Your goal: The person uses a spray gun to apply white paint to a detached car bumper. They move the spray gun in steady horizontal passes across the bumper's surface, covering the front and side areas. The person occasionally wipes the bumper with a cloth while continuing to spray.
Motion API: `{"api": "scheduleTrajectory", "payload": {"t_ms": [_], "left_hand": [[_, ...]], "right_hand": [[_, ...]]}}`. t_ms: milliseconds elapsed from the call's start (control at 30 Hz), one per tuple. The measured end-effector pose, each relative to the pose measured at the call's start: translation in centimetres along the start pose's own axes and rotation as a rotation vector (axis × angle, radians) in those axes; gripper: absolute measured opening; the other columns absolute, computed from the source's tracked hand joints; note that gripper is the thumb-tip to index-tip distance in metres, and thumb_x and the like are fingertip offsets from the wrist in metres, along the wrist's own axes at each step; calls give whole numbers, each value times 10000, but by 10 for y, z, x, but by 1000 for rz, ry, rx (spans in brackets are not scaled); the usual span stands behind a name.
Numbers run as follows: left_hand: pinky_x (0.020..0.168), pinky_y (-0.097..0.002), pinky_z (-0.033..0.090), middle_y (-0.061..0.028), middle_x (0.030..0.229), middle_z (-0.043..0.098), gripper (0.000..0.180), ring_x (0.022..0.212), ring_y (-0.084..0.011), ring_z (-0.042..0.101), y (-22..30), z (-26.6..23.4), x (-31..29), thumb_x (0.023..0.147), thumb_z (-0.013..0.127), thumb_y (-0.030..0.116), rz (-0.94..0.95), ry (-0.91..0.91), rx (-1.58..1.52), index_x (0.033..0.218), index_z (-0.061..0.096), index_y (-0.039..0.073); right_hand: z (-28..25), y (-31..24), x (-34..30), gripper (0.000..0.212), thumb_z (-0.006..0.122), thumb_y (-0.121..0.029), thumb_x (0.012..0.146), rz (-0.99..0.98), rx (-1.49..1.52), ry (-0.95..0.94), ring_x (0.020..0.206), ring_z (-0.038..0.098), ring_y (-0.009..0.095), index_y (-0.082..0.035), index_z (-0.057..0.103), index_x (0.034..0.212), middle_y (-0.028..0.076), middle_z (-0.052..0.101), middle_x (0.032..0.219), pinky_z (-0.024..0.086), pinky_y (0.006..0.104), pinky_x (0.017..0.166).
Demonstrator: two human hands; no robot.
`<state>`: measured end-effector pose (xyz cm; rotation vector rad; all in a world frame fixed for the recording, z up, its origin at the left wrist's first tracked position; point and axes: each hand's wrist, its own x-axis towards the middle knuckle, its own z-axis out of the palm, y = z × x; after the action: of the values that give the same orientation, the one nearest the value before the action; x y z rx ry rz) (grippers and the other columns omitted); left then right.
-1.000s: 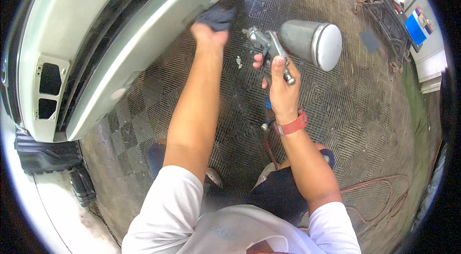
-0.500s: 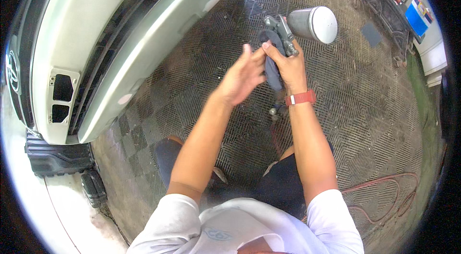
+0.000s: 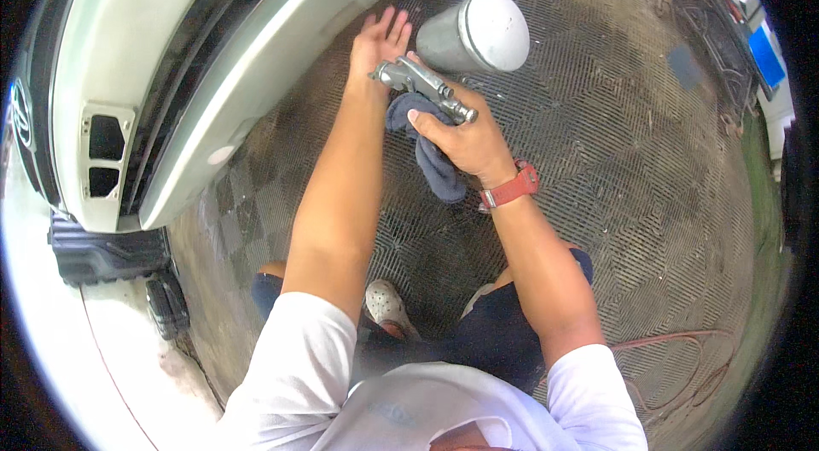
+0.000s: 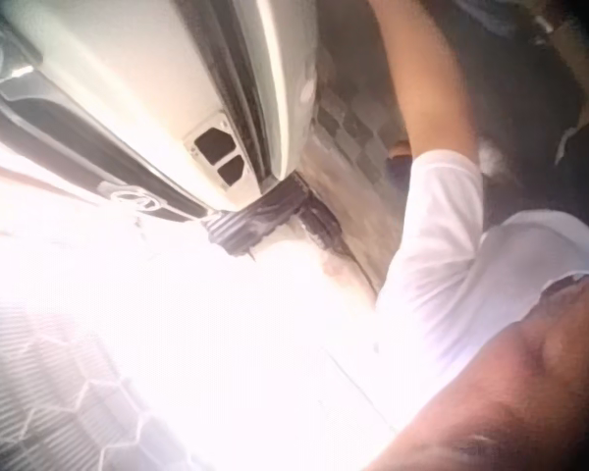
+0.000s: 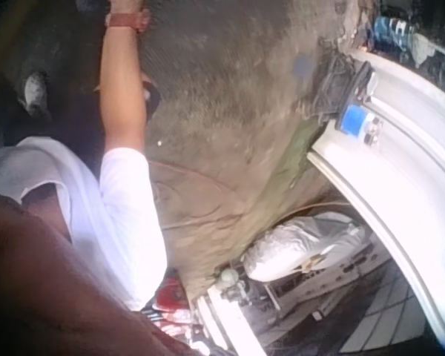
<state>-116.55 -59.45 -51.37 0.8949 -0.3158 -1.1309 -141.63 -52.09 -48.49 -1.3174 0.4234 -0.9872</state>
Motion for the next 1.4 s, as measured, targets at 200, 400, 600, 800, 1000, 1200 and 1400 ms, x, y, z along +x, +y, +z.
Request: {"api": "scheduleTrajectory", "payload": {"t_ms": [200,400,600,800,1000,1200,1400], "left_hand": [[1252,-521,472,-96,1689,482,708,1455,-362,580,13,-1,2,1000,556,-105,134,-20,-97,1663,399,86],[1266,-544,454,-99,1566,568,558,1456,-371,576,23,-39,-8,1018,568,-90,129,-25,-74,1550,505,69],[1231,-504,497,-168,1443,627,446,1394,-340,605,72,-139,-29,1011,561,-73,166,135,-182,1450,568,1],[1255,-495,470,-130,1482,588,497,1477,-343,532,85,-158,-66,1016,512,-87,271,207,-195,1501,530,20],[1317,-584,401,-186,1628,432,653,1586,-434,417,50,-56,-50,1010,541,-100,120,-1,-129,1627,353,6],[1332,-583,363,-165,1745,355,734,1603,-432,406,33,-20,-28,1027,548,-80,67,-137,-109,1688,247,23],[1341,-586,348,-184,1757,325,740,1617,-441,390,59,-92,-54,1011,577,-86,84,-143,-234,1669,258,26]], "right_hand": [[12,-4,7,669,778,-86,981,-15,43,24,1490,556,192,11,569,1609,124,635,1612,382,372,1277],[9,6,9,672,771,-59,980,-86,-60,62,1493,569,207,-5,566,1617,140,634,1613,386,365,1278],[59,14,8,664,776,-98,981,-43,-6,-121,1488,588,210,-73,589,1618,110,655,1603,401,378,1274],[67,25,23,648,791,-127,987,9,-35,-159,1447,604,182,-52,602,1602,120,679,1569,419,364,1251],[16,13,39,607,787,-157,999,45,-92,362,1297,716,230,-68,632,1579,160,757,1439,525,369,1130],[22,23,32,658,720,-134,1037,-256,-586,585,1490,587,292,-9,523,1652,216,631,1600,404,408,1260],[79,65,6,682,726,-208,1032,-287,-853,248,1517,550,391,-61,513,1662,206,599,1623,391,481,1277]]}}
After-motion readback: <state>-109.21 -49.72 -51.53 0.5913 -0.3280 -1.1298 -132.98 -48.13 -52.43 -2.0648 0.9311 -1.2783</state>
